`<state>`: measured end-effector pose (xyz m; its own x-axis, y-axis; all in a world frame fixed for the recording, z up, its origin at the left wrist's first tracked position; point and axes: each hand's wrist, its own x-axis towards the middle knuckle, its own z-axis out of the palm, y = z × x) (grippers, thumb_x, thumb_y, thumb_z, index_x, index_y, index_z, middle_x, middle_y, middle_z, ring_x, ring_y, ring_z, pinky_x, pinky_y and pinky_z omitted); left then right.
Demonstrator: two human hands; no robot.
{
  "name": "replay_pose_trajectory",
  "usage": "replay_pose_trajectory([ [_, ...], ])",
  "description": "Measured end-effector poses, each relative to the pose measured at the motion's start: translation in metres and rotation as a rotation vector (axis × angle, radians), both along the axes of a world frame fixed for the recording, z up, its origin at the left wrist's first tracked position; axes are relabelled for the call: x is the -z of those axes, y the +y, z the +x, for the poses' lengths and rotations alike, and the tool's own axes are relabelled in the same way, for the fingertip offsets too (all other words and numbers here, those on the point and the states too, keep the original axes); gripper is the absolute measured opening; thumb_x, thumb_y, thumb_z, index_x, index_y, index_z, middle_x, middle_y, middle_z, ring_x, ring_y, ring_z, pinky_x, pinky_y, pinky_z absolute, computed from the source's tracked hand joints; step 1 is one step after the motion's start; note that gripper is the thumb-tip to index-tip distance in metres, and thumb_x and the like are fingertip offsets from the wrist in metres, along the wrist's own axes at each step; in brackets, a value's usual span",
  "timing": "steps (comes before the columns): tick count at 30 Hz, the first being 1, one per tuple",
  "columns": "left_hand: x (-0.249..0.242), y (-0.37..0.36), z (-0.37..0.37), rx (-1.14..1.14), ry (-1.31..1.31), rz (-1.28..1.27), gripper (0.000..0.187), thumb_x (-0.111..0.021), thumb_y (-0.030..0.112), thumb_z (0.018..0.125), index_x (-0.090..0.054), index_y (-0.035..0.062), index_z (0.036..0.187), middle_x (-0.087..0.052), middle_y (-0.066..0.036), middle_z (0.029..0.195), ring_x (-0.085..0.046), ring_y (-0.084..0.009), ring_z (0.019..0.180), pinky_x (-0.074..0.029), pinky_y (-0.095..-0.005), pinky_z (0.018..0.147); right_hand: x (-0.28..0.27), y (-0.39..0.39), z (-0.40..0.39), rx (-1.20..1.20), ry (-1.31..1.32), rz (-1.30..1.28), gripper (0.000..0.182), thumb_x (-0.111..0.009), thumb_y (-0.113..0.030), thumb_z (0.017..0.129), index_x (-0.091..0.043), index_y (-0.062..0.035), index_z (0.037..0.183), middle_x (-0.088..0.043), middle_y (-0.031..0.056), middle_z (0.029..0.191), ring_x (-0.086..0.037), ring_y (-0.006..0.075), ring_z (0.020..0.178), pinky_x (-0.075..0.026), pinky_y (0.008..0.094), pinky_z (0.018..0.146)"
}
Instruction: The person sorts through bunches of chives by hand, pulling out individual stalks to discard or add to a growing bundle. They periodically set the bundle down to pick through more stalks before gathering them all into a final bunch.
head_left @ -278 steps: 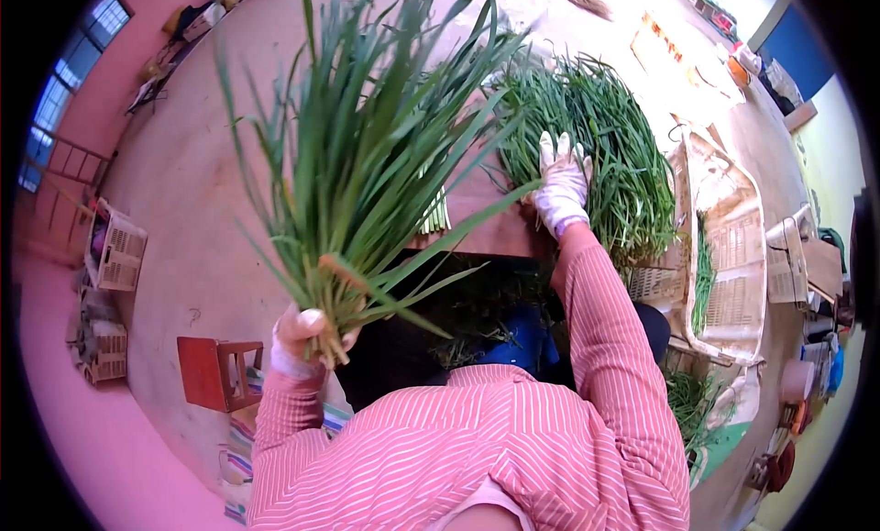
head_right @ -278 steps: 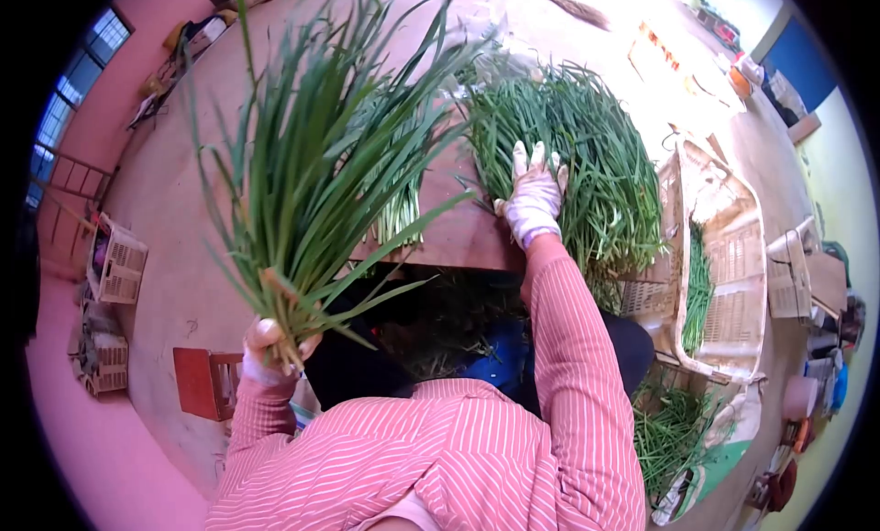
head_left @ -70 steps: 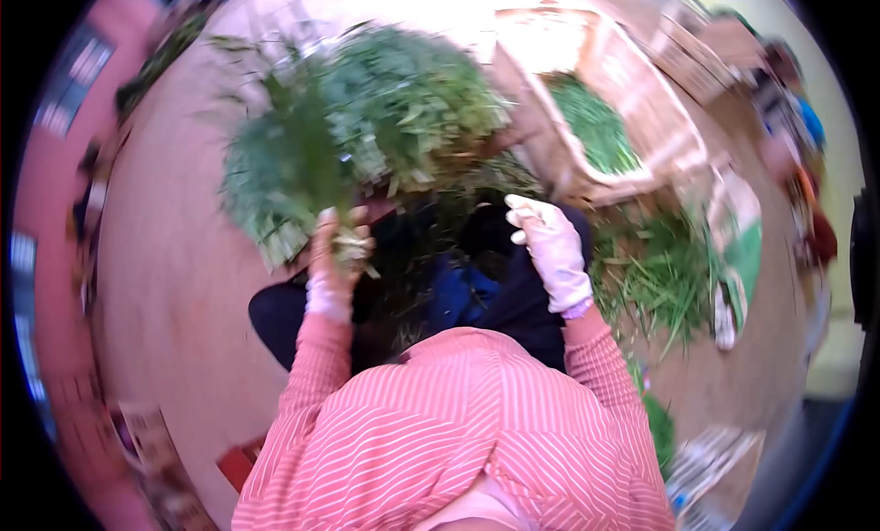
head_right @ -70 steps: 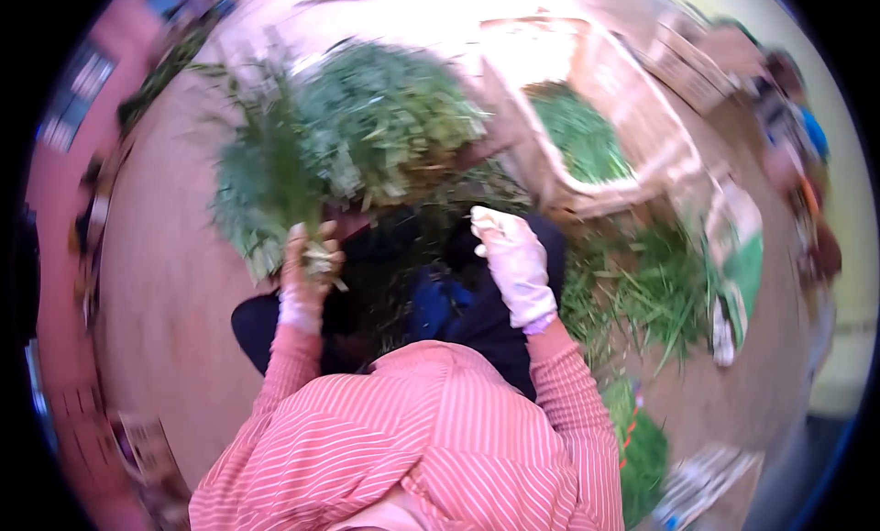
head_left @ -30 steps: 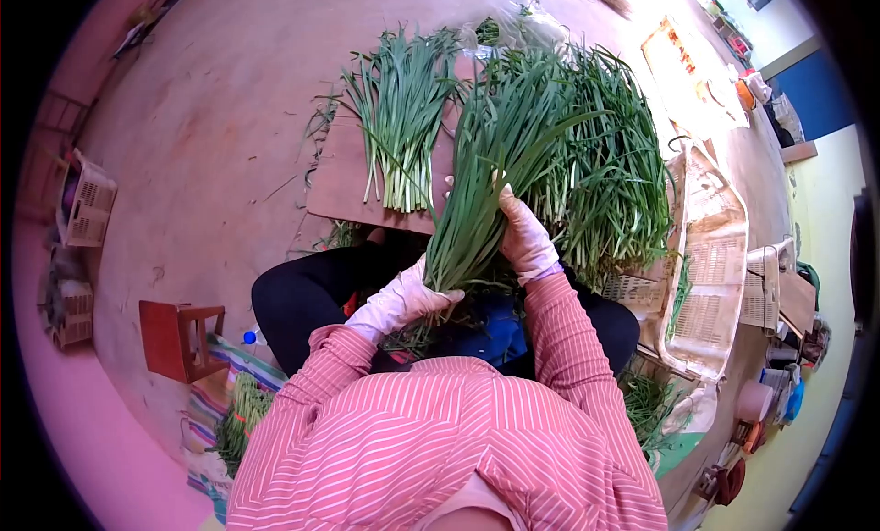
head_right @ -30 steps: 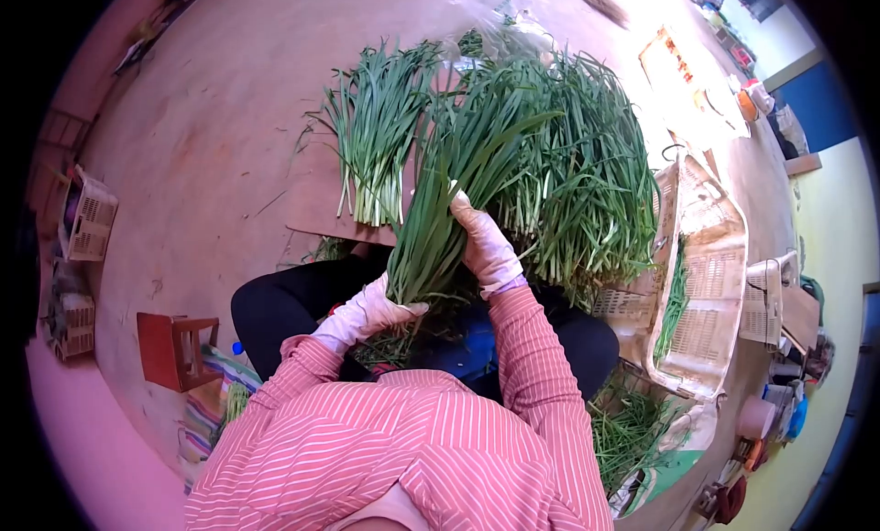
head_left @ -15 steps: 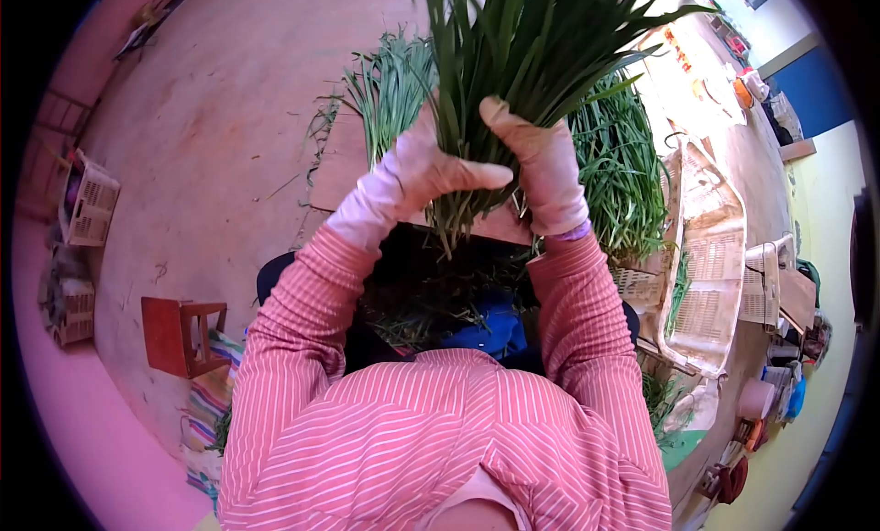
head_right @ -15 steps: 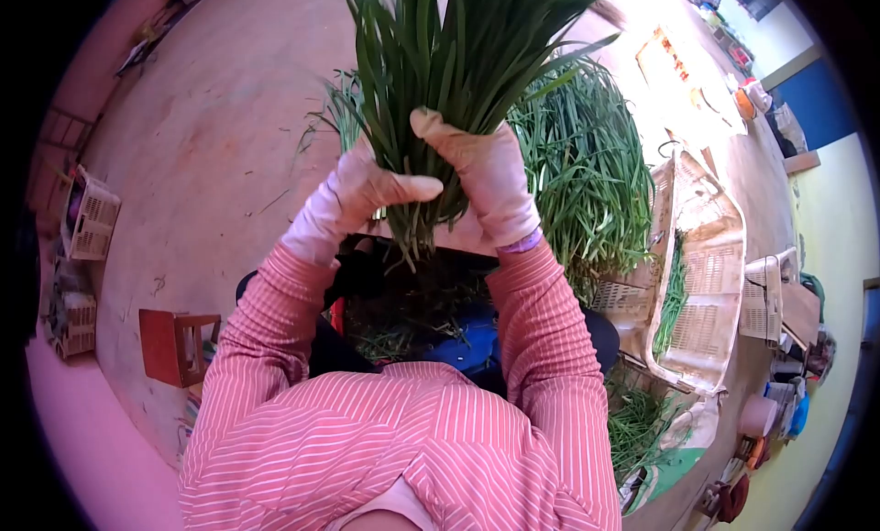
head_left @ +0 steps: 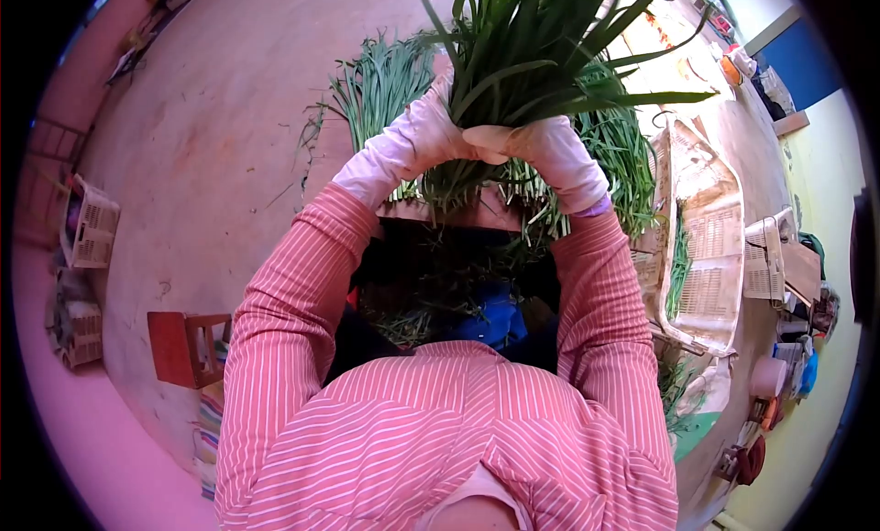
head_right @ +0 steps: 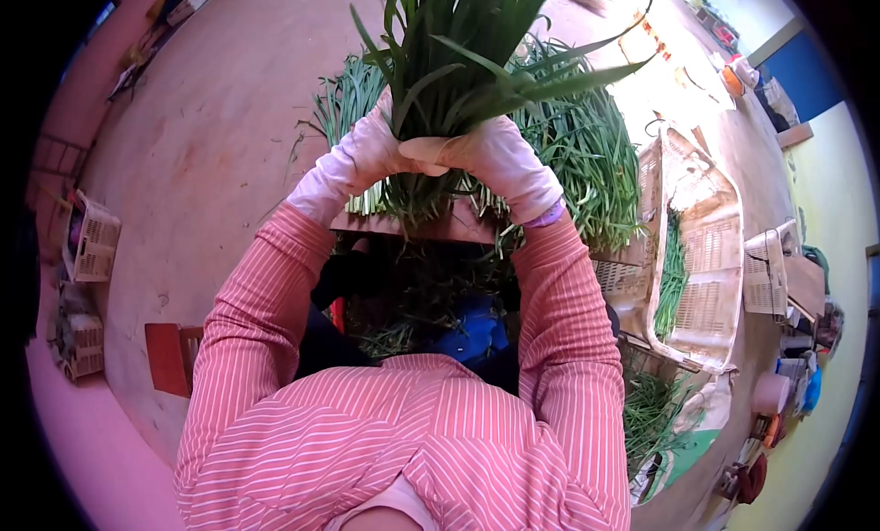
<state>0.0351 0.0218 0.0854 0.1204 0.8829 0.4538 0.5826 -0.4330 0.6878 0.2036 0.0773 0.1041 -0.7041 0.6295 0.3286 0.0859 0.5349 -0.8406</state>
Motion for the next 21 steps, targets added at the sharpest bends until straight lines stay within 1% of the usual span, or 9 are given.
replay_pose_trajectory([
  [3,0.027,0.021,0.0,0.054,-0.318,-0.048,0.077,-0.084,0.018,0.063,-0.047,0.0046,0.129,-0.063,-0.013,0.111,-0.061,-0.0226,0.1,-0.048,-0.0306,0.091,0.006,-0.01,-0.017,0.02,0.273,-0.166,0.036,-0.08,-0.026,0.074,-0.069,-0.002,0.098,-0.068,0.0012,0.078,-0.061,0.0099,0.061,-0.05,0.0256,0.057],
  [6,0.028,0.033,-0.001,0.068,0.138,0.141,0.064,-0.08,0.016,0.066,-0.053,0.0051,0.123,-0.066,-0.014,0.1,-0.064,-0.0235,0.09,-0.052,-0.0312,0.082,0.003,-0.01,-0.03,0.278,0.195,-0.283,0.02,-0.071,-0.017,0.08,-0.071,-0.007,0.098,-0.065,-0.0023,0.072,-0.054,0.006,0.055,-0.045,0.0212,0.051],
  [8,0.016,0.02,0.008,0.042,-0.325,0.082,0.052,-0.076,0.012,0.068,-0.059,0.0064,0.117,-0.066,-0.014,0.093,-0.065,-0.0212,0.085,-0.053,-0.0307,0.075,-0.02,-0.017,-0.026,0.295,0.204,-0.178,0.019,-0.066,-0.012,0.082,-0.071,-0.0092,0.1,-0.065,-0.0035,0.074,-0.051,0.0068,0.053,-0.042,0.0207,0.049],
  [10,-0.019,0.003,0.01,0.015,-0.372,-0.136,0.033,-0.076,0.008,0.075,-0.064,0.0002,0.105,-0.067,-0.005,0.096,-0.061,-0.0119,0.09,-0.051,-0.0266,0.077,-0.03,-0.013,-0.014,0.212,-0.099,0.723,0.019,-0.067,-0.014,0.083,-0.071,-0.0066,0.1,-0.068,-0.0008,0.08,-0.055,0.0062,0.056,-0.045,0.0211,0.051],
  [11,-0.032,-0.003,0.01,0.049,-0.316,-0.16,0.033,-0.076,0.008,0.075,-0.065,0.0004,0.105,-0.067,-0.005,0.097,-0.061,-0.0115,0.089,-0.051,-0.0262,0.076,-0.037,-0.014,-0.014,0.117,0.037,0.054,0.022,-0.068,-0.016,0.083,-0.071,-0.0069,0.103,-0.071,0.0014,0.085,-0.061,0.0072,0.067,-0.049,0.0222,0.058],
  [14,-0.026,-0.003,0.004,0.125,-0.34,-0.21,0.038,-0.077,0.007,0.073,-0.065,0.0018,0.109,-0.067,-0.003,0.095,-0.06,-0.0111,0.087,-0.05,-0.0252,0.076,-0.037,-0.007,-0.017,0.028,0.24,-0.064,0.026,-0.063,-0.01,0.081,-0.071,-0.0155,0.105,-0.071,0.0041,0.089,-0.065,0.0118,0.073,-0.052,0.0246,0.065],
  [19,-0.023,-0.012,0.01,0.097,-0.52,-0.155,0.064,-0.089,0.013,0.059,-0.058,-0.001,0.114,-0.065,-0.006,0.103,-0.061,-0.0151,0.094,-0.05,-0.029,0.083,-0.05,0.005,-0.023,-0.027,0.095,0.959,0.034,-0.057,-0.005,0.076,-0.072,-0.0202,0.102,-0.067,0.0076,0.102,-0.065,0.0265,0.092,-0.052,0.031,0.08],
  [20,-0.019,-0.012,0.011,0.09,-0.533,-0.028,0.061,-0.088,0.012,0.059,-0.059,-0.0011,0.111,-0.065,-0.005,0.099,-0.06,-0.015,0.095,-0.05,-0.0289,0.082,-0.064,-0.004,-0.023,-0.049,-0.02,0.689,0.053,-0.067,-0.012,0.075,-0.058,-0.0118,0.126,-0.062,0.0105,0.114,-0.06,0.0281,0.107,-0.047,0.0329,0.093],
  [21,-0.009,-0.008,0.01,-0.04,-0.366,0.158,0.063,-0.088,0.017,0.06,-0.058,-0.0014,0.111,-0.063,-0.005,0.098,-0.059,-0.0156,0.094,-0.048,-0.0311,0.087,-0.078,-0.015,-0.026,-0.075,0.061,0.342,0.063,-0.075,-0.027,0.069,-0.056,-0.0095,0.127,-0.061,0.0125,0.115,-0.058,0.0275,0.107,-0.045,0.0336,0.093],
])
